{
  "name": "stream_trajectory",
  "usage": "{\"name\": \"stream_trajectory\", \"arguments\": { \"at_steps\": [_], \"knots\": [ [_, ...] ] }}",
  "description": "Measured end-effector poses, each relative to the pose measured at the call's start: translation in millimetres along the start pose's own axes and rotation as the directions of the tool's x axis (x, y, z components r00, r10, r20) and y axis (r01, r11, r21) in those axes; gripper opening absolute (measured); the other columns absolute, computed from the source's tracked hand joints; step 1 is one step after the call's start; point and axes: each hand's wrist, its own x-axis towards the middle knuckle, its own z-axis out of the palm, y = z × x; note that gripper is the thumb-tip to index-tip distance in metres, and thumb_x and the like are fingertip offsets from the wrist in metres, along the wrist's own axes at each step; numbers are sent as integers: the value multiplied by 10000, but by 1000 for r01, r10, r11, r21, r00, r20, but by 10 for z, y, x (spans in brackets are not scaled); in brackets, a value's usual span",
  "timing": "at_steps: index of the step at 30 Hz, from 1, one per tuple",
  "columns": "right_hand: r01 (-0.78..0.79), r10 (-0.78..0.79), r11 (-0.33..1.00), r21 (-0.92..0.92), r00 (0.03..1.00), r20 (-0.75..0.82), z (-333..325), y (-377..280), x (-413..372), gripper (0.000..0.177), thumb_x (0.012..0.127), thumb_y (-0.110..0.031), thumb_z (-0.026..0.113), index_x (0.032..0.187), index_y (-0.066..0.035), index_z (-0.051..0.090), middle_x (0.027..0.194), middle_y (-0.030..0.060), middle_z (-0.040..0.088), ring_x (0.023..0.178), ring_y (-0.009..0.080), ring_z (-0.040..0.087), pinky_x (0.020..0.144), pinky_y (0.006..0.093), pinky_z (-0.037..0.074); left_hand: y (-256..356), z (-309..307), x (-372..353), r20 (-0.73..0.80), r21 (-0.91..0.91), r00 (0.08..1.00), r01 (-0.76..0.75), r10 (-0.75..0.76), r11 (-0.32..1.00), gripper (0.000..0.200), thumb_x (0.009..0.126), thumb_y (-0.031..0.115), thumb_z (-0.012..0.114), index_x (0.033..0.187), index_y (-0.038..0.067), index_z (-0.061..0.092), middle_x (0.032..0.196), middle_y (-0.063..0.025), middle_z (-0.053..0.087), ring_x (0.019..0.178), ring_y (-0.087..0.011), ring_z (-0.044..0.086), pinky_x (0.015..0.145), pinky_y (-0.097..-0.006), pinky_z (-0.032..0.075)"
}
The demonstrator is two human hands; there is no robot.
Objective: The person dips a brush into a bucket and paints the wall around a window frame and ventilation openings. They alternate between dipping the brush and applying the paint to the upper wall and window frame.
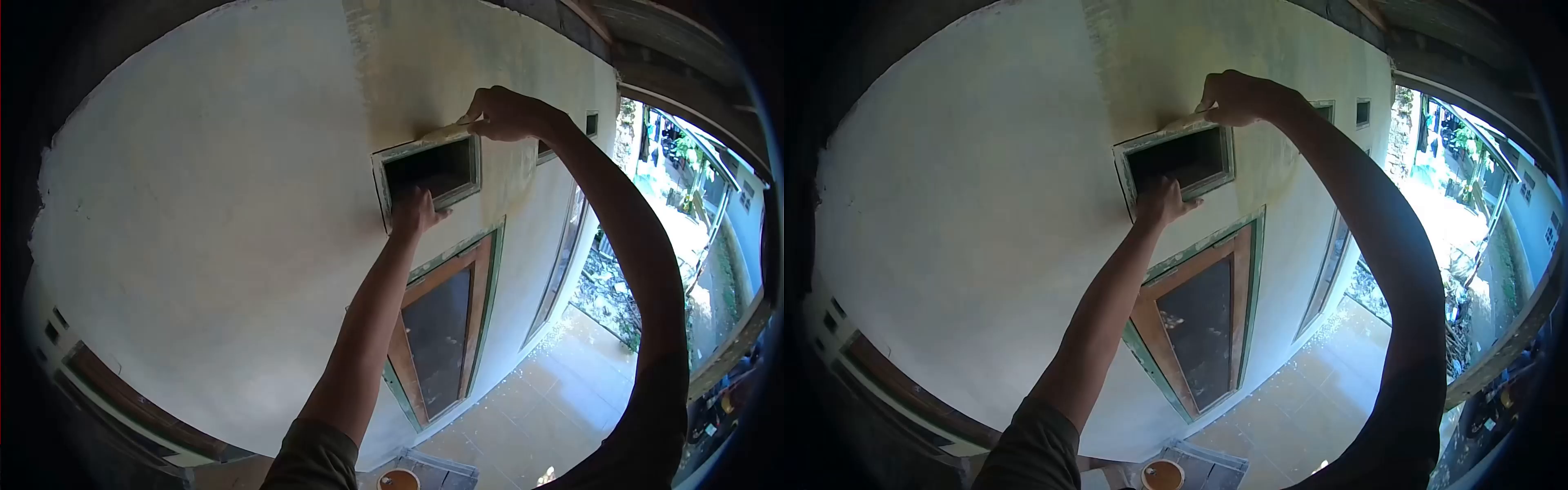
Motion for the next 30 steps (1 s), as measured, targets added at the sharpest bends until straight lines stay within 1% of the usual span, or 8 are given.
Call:
{"name": "stream_trajectory", "arguments": {
  "at_steps": [5, 9, 13, 15, 18, 20, 27, 30],
  "knots": [
    [8, -8, 1000, -3, 999, 46, -245, 155, 470, 274, 822, -220, 685, 1055, -78, 709, 916, 134, 630, 820, 227, 615, 714, 345, 500, 0, 65, -1, -84, 7, 996, -19, 20, 1000, 737, 699, 644, 696, 1060, 4, 649, 1016, -166, 651, 942, -292, 664, 777, -379, 564],
    [-47, 47, 997, 57, 999, 6, -776, 36, 598, 258, 826, -193, 681, 1066, -104, 710, 699, 64, 577, 456, 110, 471, 358, 269, 365, -30, 42, 8, -97, 38, 994, -39, 42, 999, 731, 700, 640, 697, 1062, 7, 650, 1004, -163, 657, 926, -295, 669, 771, -375, 566],
    [-11, 27, 993, 116, 991, -133, -1208, -32, 606, 255, 843, -215, 668, 1043, -58, 692, 748, 115, 611, 518, 170, 562, 433, 317, 457, -55, -11, 22, 16, -54, 998, -59, 60, 997, 808, 712, 660, 672, 1041, -75, 606, 1036, -223, 629, 986, -336, 644, 773, -431, 575],
    [-70, 76, 997, 42, 985, -152, -1432, 175, 926, 272, 838, -209, 678, 1079, -89, 714, 1026, 208, 681, 918, 303, 662, 776, 392, 525, -37, 12, 31, 34, -56, 998, -55, 57, 997, 808, 711, 662, 672, 1028, -79, 608, 1020, -225, 631, 979, -332, 647, 769, -425, 577],
    [-66, 77, 997, 41, 924, -376, -1528, 241, 967, 292, 843, -235, 681, 1048, -29, 708, 987, 202, 684, 893, 314, 658, 775, 406, 524, -23, 58, 15, -71, 1, 996, -48, 48, 999, 706, 693, 618, 716, 1004, -14, 667, 968, -171, 662, 896, -305, 676, 779, -372, 571],
    [-35, 58, 998, 46, 697, -715, -1439, 370, 1035, 369, 865, -261, 661, 1055, 56, 659, 893, 230, 672, 893, 330, 654, 785, 404, 521, -24, 38, -6, -80, 4, 996, -33, 34, 999, 708, 691, 627, 711, 986, -15, 672, 949, -170, 665, 883, -301, 678, 769, -375, 570],
    [-48, 191, 974, 221, 693, -695, -1081, -2, 967, 335, 876, -248, 638, 973, 73, 645, 887, 240, 661, 875, 331, 655, 748, 417, 518, -67, 82, 67, -14, 10, 997, -81, 81, 997, 798, 702, 680, 667, 972, -69, 631, 924, -213, 655, 891, -324, 671, 745, -396, 579],
    [107, -106, 993, -55, 550, -829, -648, 60, 1156, 294, 865, -232, 637, 965, 42, 672, 837, 226, 664, 803, 323, 658, 699, 413, 522, -60, 91, 58, -43, 9, 995, -94, 94, 996, 796, 700, 685, 664, 963, -66, 638, 910, -203, 663, 882, -323, 673, 737, -397, 578]
  ]
}}
